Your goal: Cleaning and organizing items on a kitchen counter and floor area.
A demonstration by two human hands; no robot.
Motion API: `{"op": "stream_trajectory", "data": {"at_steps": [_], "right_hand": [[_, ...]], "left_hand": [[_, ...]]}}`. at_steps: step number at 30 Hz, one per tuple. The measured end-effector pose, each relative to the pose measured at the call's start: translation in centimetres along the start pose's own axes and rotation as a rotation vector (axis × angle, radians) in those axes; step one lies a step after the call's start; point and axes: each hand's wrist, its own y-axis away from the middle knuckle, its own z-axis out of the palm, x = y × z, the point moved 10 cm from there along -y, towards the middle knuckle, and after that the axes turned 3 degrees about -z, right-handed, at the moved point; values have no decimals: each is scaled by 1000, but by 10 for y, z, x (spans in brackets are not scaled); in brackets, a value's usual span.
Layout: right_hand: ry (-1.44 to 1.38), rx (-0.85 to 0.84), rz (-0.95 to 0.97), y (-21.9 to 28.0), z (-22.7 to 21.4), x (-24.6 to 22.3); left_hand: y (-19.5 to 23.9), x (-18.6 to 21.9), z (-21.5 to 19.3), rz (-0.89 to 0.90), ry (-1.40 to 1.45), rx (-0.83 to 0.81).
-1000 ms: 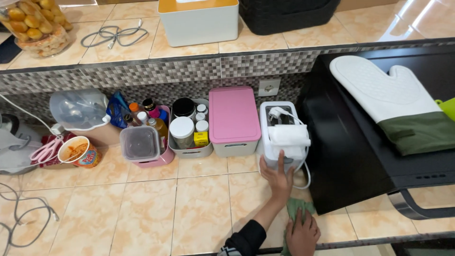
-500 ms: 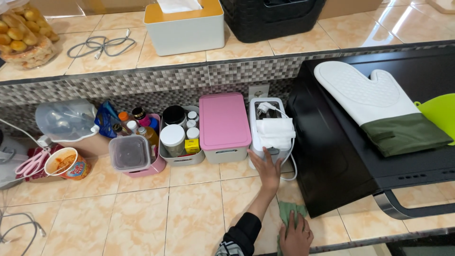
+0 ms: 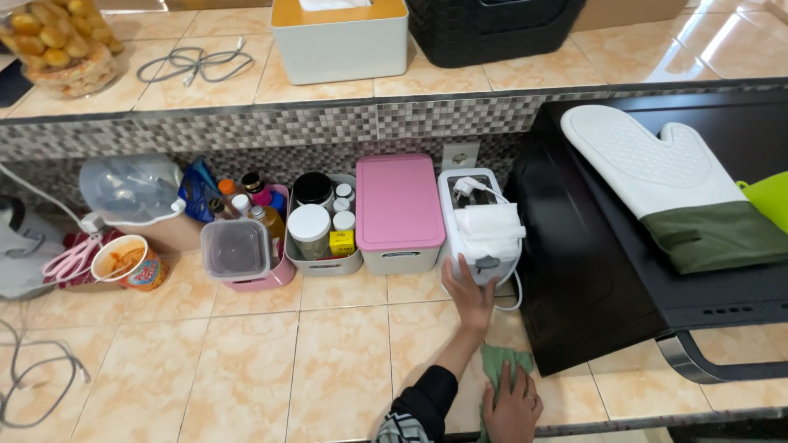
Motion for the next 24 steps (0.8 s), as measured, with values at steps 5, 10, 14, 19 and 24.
{"op": "stream_trajectory", "data": {"at_steps": [5, 10, 14, 19, 24], "right_hand": [[22, -40, -37, -4, 2, 0], [-67, -3, -42, -2, -8, -2], [-54, -45, -23, -1, -1, 0], [4, -104, -32, -5, 21, 5], [41, -57, -11, -6, 21, 10]], "left_hand": [[8, -5, 8, 57, -17, 18], [-11, -13, 15, 52, -40, -31], [-20, -24, 34, 36, -300, -91], [-42, -31, 47, -50, -373, -190], [-45, -19, 28, -13, -267, -168]]}}
